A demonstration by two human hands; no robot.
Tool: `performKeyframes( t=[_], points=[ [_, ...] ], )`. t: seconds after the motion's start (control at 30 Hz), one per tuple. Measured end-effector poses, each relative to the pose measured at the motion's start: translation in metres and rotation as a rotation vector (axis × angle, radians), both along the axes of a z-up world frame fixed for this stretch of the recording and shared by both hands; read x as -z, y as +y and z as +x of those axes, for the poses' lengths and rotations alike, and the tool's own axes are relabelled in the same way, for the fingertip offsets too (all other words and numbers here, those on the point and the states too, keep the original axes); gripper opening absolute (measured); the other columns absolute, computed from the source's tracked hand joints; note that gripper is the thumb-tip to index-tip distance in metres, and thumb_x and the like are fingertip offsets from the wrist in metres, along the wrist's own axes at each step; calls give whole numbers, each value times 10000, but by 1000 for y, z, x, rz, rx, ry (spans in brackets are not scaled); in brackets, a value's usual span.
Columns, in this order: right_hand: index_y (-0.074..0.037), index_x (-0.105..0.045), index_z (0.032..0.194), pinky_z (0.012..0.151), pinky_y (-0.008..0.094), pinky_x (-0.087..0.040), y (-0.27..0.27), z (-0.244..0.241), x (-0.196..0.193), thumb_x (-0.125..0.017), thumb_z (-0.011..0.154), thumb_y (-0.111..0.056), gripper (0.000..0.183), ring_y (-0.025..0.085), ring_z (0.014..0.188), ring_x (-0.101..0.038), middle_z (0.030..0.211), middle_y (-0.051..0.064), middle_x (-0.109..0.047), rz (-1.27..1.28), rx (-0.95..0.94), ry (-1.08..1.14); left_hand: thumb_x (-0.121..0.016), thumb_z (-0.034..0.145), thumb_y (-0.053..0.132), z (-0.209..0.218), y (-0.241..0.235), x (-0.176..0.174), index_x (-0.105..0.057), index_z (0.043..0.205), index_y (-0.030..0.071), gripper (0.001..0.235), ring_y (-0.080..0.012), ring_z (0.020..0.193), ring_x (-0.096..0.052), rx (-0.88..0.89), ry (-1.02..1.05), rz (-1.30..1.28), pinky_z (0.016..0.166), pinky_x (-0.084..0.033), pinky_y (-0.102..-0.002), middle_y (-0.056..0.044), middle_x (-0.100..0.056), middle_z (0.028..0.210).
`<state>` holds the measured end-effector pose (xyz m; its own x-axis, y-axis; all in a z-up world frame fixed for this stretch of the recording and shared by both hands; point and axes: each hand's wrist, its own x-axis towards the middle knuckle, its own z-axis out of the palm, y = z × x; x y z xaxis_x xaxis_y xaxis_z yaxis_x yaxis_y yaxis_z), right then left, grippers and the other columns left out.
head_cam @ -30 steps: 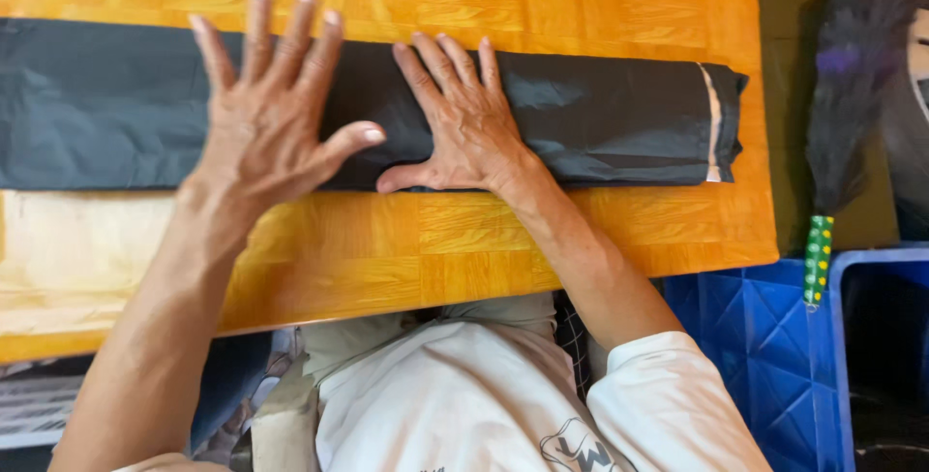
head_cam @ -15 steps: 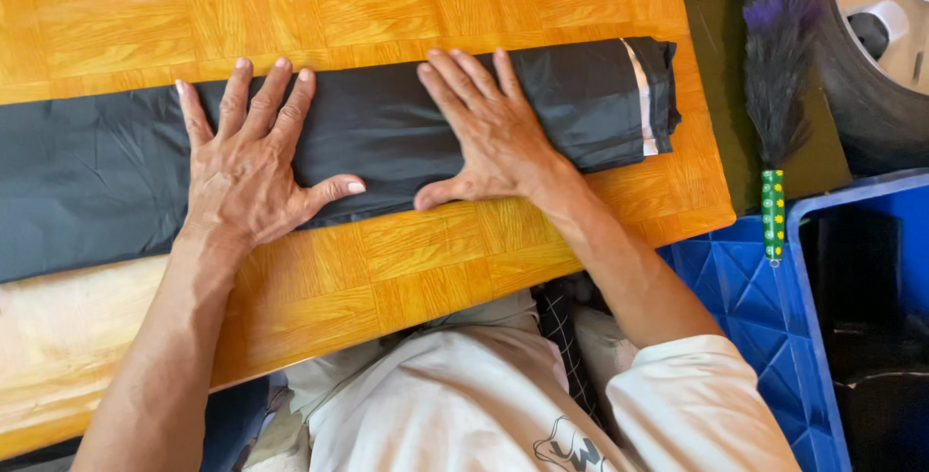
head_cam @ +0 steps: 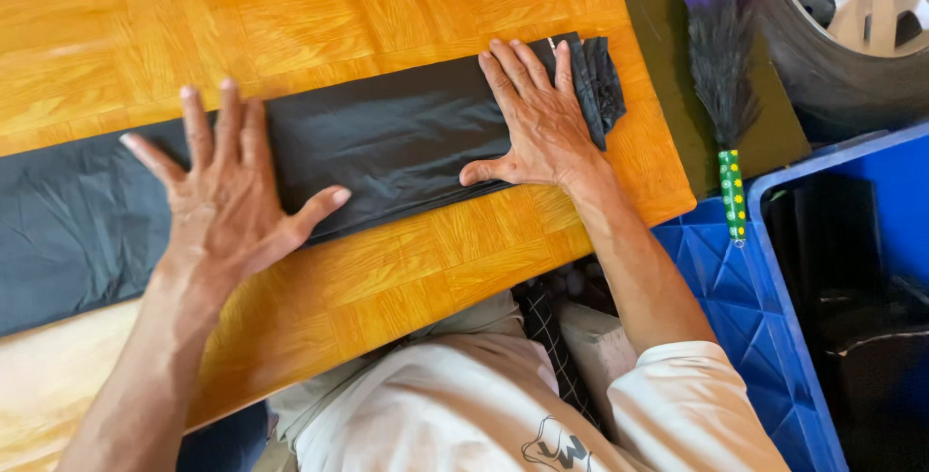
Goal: The person folds a long black tarp on a wooden table, rolling it lengthwise and then folding it into a compact bundle. The person secures the folded tarp with a green strap and places it into a black carrying bag.
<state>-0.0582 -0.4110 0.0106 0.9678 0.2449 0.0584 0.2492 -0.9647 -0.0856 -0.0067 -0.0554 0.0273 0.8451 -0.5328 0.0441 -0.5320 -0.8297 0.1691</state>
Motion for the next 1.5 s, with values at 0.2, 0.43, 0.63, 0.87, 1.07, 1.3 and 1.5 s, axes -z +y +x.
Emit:
performKeyframes(
  t=[0.2,0.43,0.63,0.87,1.07,1.3,1.5],
  points=[
    [24,-224,1611,1188,728,6,1,-1,0,-362,651,-1027,1430,416,1560,-235,1680,230,-243,28,-17,-56,-202,1049,703,15,-124,47,-296,1648,90,862,-346,1592,-82,384,-172,-100,1146,30,-788,-86,-223,1726],
    [13,-268,1604,1260,585,-29,-8,3,22,-70,917,-817,1095,342,1568,-244,1671,198,-309,90,112,-132,-225,987,789,15,-143,41,-302,1637,149,915,-277,1575,-151,489,-97,-143,1166,-28,-720,-24,-261,1703],
    [96,-374,1550,1195,664,27,3,14,28,-127,990,-788,1075,375,1544,-230,1635,269,-317,16,296,-155,-240,964,810,17,-144,40,-257,1644,170,934,-264,1577,-127,461,-103,-85,1173,-23,-706,2,-224,1710],
    [21,-310,1588,1238,612,-198,35,18,38,-473,970,-773,1019,420,1502,-358,1593,278,-389,179,36,-155,-504,859,678,15,-145,40,-273,1644,166,966,-353,1572,-184,447,50,-216,1180,7,-751,-55,-290,1693],
    [34,-148,1598,1244,553,-1,-3,11,11,-45,875,-835,1135,333,1570,-142,1681,214,-159,-9,351,89,-243,950,839,18,-143,50,-285,1639,162,967,-270,1579,-132,461,-111,-134,1188,4,-685,-8,-242,1707],
    [-231,-37,1682,1229,726,110,32,11,16,-15,851,-860,1043,301,1687,-83,1762,109,-8,-217,241,-105,-299,890,876,18,-145,46,-160,1655,161,1056,-303,1576,-87,478,-38,-121,1159,47,-724,-25,-162,1719],
    [-260,-23,1666,1193,671,170,-5,-5,31,121,809,-842,1046,309,1651,-63,1739,108,17,-67,219,-11,-187,872,948,17,-144,45,-233,1642,141,1116,-285,1576,-100,478,-55,-117,1180,32,-696,-30,-207,1709]
  ],
)
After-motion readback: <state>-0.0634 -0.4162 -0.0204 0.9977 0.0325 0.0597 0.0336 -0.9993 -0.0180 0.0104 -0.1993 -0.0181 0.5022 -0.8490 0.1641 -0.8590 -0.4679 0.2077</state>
